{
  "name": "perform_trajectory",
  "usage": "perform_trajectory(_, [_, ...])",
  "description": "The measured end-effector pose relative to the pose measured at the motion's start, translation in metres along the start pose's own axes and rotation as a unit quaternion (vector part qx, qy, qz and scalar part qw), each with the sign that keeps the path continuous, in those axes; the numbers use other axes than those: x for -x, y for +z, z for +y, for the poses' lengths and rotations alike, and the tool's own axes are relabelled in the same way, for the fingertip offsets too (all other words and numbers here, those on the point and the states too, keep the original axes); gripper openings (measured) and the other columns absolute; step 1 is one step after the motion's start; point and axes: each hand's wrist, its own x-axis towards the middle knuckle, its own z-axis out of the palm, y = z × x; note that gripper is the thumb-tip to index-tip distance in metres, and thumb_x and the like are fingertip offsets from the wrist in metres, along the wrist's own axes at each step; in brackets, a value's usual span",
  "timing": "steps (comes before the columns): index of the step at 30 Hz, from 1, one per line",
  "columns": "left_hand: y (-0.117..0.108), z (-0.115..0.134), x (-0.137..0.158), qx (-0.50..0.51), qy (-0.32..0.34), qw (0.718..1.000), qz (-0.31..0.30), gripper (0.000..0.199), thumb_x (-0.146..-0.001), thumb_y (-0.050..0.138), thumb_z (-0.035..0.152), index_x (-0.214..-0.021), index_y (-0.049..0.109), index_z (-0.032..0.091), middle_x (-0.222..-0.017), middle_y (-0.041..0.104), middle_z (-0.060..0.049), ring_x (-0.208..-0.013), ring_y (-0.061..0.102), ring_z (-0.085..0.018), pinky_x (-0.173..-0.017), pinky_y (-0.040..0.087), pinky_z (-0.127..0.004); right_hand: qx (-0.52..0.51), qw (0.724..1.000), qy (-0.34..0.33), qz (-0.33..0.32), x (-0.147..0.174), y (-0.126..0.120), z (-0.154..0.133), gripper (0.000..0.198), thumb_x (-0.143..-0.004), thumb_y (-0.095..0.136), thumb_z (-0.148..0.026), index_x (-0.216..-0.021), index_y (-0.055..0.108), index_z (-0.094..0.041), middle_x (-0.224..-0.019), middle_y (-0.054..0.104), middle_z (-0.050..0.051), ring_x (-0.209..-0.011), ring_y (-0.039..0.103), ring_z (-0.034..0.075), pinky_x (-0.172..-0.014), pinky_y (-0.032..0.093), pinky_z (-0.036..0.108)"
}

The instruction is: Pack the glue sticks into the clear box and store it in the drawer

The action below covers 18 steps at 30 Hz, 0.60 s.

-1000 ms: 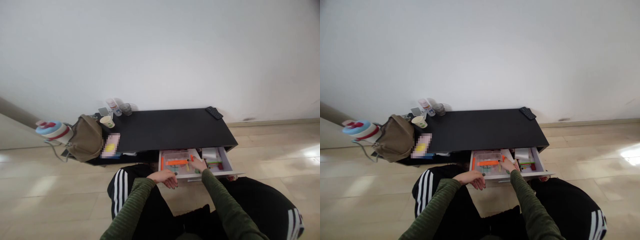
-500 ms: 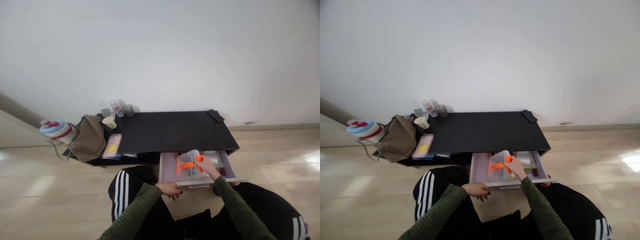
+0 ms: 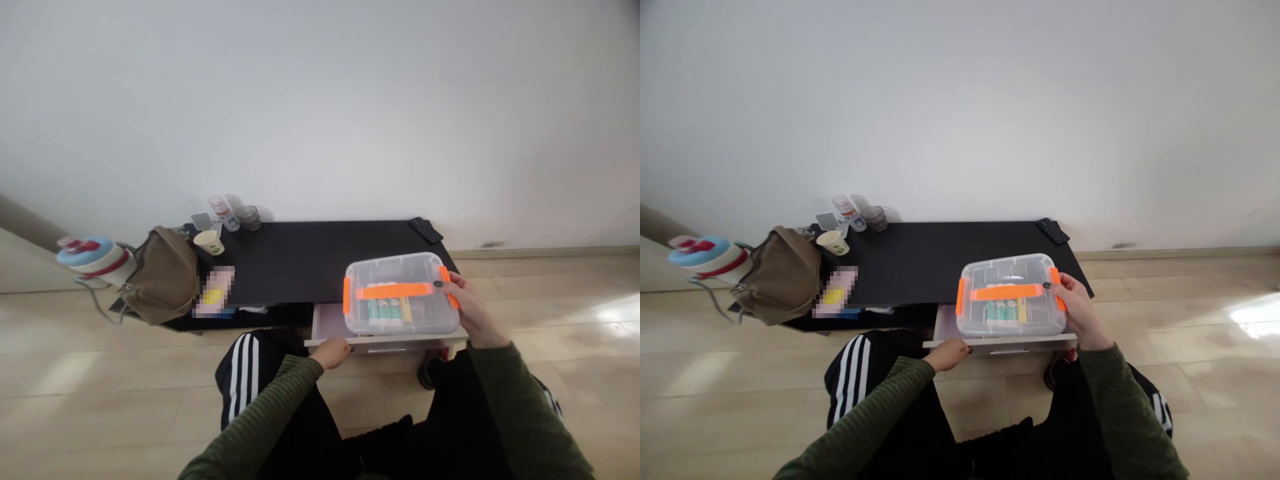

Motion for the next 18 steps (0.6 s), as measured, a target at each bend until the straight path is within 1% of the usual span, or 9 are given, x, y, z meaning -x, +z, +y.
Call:
perform_trajectory(3, [-0.019,0.009,-0.012,-0.007,0.019,0.999,0.031,0.03,-0.085,0.055,0.028,-0.056,0.057,0.02,-0.079,0.069,-0.016,-0.098,0.067,-0.035,-0.096,0.044,-0.046,-0.062,0.998,-0.002,0.0,-0.032,0.018,0.011,0.029,-0.056,0.08,-0.027,-0.078,0.065,-0.018,-0.065,0.064,-0.002,-0.054,0.055,0.011,-0.052,0.046,0.022])
perform_trajectory(5, [-0.041,0.014,-0.02,0.001,0.041,0.998,0.042,0.025,-0.084,0.055,0.026,-0.061,0.06,0.02,-0.081,0.07,-0.014,-0.095,0.068,-0.031,-0.093,0.045,-0.041,-0.091,0.996,0.009,-0.005,-0.055,0.031,0.022,0.028,-0.053,0.08,-0.025,-0.073,0.061,-0.018,-0.06,0.06,-0.004,-0.052,0.051,0.01,-0.05,0.044,0.022])
perform_trajectory(6, [-0.055,0.017,-0.024,0.015,0.054,0.997,0.046,0.021,-0.084,0.054,0.026,-0.065,0.062,0.02,-0.081,0.07,-0.012,-0.09,0.069,-0.028,-0.088,0.047,-0.038,-0.103,0.995,0.017,-0.004,-0.066,0.037,0.028,0.028,-0.052,0.079,-0.024,-0.07,0.06,-0.018,-0.058,0.058,-0.004,-0.051,0.05,0.009,-0.049,0.043,0.022])
perform_trajectory(8, [-0.088,0.022,-0.03,0.108,0.077,0.989,0.069,0.019,-0.086,0.051,0.028,-0.074,0.065,0.02,-0.078,0.07,-0.008,-0.074,0.069,-0.022,-0.07,0.049,-0.031,-0.122,0.992,0.032,0.002,-0.084,0.048,0.039,0.028,-0.051,0.078,-0.024,-0.068,0.057,-0.019,-0.056,0.056,-0.005,-0.05,0.048,0.009,-0.048,0.041,0.021])
perform_trajectory(9, [-0.105,0.025,-0.032,0.148,0.076,0.982,0.093,0.019,-0.086,0.051,0.03,-0.076,0.064,0.02,-0.074,0.068,-0.006,-0.066,0.067,-0.02,-0.063,0.047,-0.028,-0.13,0.991,0.039,0.006,-0.091,0.052,0.045,0.028,-0.052,0.078,-0.024,-0.067,0.056,-0.019,-0.055,0.055,-0.006,-0.05,0.048,0.009,-0.048,0.041,0.022])
perform_trajectory(12, [-0.151,0.036,-0.038,0.151,0.084,0.952,0.251,0.019,-0.085,0.053,0.031,-0.071,0.059,0.02,-0.061,0.06,0.0,-0.051,0.058,-0.014,-0.055,0.04,-0.024,-0.141,0.988,0.059,0.006,-0.107,0.063,0.059,0.026,-0.055,0.076,-0.024,-0.069,0.054,-0.02,-0.054,0.052,-0.007,-0.05,0.047,0.009,-0.048,0.04,0.022])
perform_trajectory(13, [-0.163,0.041,-0.041,0.14,0.085,0.942,0.294,0.021,-0.086,0.053,0.032,-0.069,0.058,0.02,-0.059,0.058,0.001,-0.049,0.056,-0.013,-0.055,0.038,-0.024,-0.138,0.988,0.067,0.0,-0.11,0.066,0.062,0.025,-0.057,0.074,-0.024,-0.07,0.054,-0.02,-0.055,0.051,-0.007,-0.05,0.047,0.009,-0.049,0.04,0.022])
perform_trajectory(15, [-0.179,0.049,-0.049,0.133,0.068,0.927,0.344,0.027,-0.089,0.051,0.038,-0.07,0.058,0.02,-0.059,0.058,0.001,-0.05,0.054,-0.012,-0.056,0.037,-0.024,-0.11,0.99,0.084,-0.02,-0.116,0.07,0.066,0.023,-0.061,0.072,-0.024,-0.076,0.056,-0.02,-0.058,0.054,-0.006,-0.054,0.05,0.011,-0.052,0.042,0.022])
perform_trajectory(18, [-0.189,0.06,-0.064,0.141,0.023,0.93,0.34,0.039,-0.093,0.044,0.052,-0.076,0.06,0.021,-0.066,0.063,0.0,-0.06,0.057,-0.015,-0.06,0.039,-0.025,0.046,0.995,0.086,-0.036,-0.123,0.07,0.064,0.02,-0.075,0.067,-0.036,-0.084,0.059,-0.02,-0.068,0.061,-0.003,-0.063,0.056,0.014,-0.057,0.044,0.024])
